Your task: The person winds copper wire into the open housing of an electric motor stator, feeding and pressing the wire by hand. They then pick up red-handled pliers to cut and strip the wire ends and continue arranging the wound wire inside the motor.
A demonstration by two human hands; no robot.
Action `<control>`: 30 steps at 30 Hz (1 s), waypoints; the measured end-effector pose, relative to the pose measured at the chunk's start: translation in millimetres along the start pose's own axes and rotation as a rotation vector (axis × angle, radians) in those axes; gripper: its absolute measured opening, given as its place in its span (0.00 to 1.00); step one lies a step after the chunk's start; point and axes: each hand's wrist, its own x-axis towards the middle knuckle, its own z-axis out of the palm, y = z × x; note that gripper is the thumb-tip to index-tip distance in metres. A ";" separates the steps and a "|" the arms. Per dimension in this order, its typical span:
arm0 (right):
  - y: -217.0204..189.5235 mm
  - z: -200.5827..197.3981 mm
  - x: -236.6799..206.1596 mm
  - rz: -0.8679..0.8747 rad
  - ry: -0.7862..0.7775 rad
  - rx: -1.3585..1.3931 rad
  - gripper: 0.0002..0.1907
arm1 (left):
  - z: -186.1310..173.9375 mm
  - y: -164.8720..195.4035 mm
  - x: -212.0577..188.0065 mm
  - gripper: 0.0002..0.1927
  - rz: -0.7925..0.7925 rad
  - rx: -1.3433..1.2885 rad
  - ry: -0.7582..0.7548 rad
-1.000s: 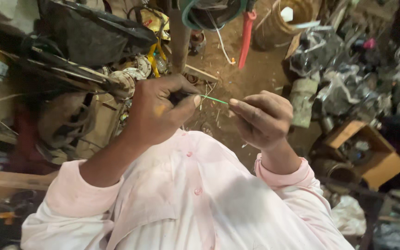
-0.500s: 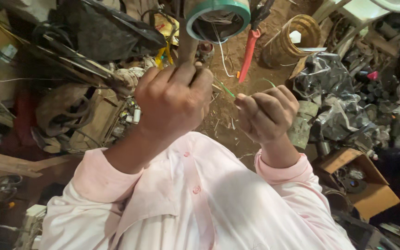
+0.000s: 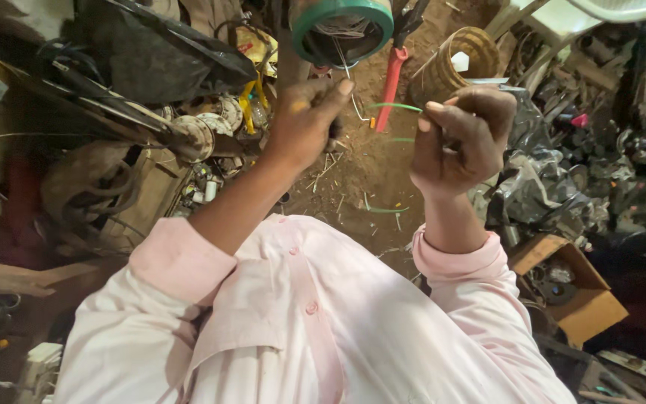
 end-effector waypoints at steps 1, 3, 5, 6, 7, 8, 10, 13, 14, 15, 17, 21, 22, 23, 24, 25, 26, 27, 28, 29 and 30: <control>0.7 1.2 3.2 -0.006 -0.005 0.023 0.06 | 2.8 -3.8 4.5 0.13 0.042 -0.055 0.016; 1.8 2.8 9.8 -0.017 -0.012 0.071 0.06 | 6.7 -6.5 12.4 0.15 0.129 -0.160 0.047; 2.8 4.5 13.8 -0.041 0.001 0.060 0.06 | 6.9 -6.7 14.6 0.08 0.133 -0.164 -0.007; 3.7 5.4 15.0 -0.052 0.007 0.053 0.06 | 6.2 -6.7 14.4 0.12 0.134 -0.167 -0.035; 4.5 6.7 15.6 -0.053 0.008 0.057 0.06 | 5.1 -6.9 13.0 0.13 0.112 -0.136 -0.012; 5.5 8.3 16.0 -0.054 0.010 0.062 0.06 | 3.8 -7.5 10.6 0.14 0.090 -0.103 0.011; 6.0 11.2 15.9 -0.070 0.040 0.062 0.05 | 0.8 -8.3 7.3 0.16 0.126 -0.002 0.043; 4.1 15.1 16.3 -0.137 0.107 0.033 0.05 | -2.0 -7.7 5.5 0.15 0.286 0.145 0.061; 3.6 16.2 17.4 -0.169 0.123 0.013 0.06 | -2.2 -6.4 5.8 0.15 0.323 0.161 0.061; 3.8 18.0 18.9 -0.200 0.143 -0.006 0.06 | -2.4 -4.5 6.1 0.15 0.362 0.180 0.059; 7.6 25.3 23.1 -0.277 0.176 -0.060 0.07 | -2.3 1.1 4.9 0.16 0.281 0.223 0.097; 27.7 51.5 33.3 -0.426 0.266 -0.131 0.06 | -0.3 18.7 -1.2 0.16 0.025 0.075 0.069; 29.7 56.3 32.4 -0.412 0.265 -0.141 0.06 | 1.1 24.2 -2.8 0.17 0.019 0.109 0.069; 31.8 61.6 32.5 -0.400 0.266 -0.151 0.07 | 2.4 30.3 -4.1 0.17 0.016 0.143 0.068; 34.0 66.0 34.1 -0.389 0.270 -0.160 0.08 | 3.1 37.0 -5.4 0.18 0.015 0.180 0.067; 34.9 69.1 35.6 -0.397 0.284 -0.154 0.07 | 2.7 43.6 -8.7 0.19 0.090 0.308 0.054; 34.9 70.5 37.1 -0.406 0.297 -0.148 0.07 | 1.9 50.1 -13.4 0.20 0.165 0.434 0.041; 33.6 70.9 38.2 -0.416 0.310 -0.142 0.07 | 1.0 56.4 -18.8 0.21 0.239 0.561 0.029; 30.5 67.9 37.4 -0.381 0.320 -0.084 0.06 | 0.1 61.7 -26.9 0.17 0.392 0.565 0.102; 25.8 61.5 35.2 -0.347 0.334 -0.027 0.05 | -0.9 66.7 -36.1 0.15 0.552 0.571 0.169; 20.6 55.1 31.8 -0.314 0.346 0.028 0.04 | -1.1 71.1 -43.5 0.13 0.713 0.574 0.227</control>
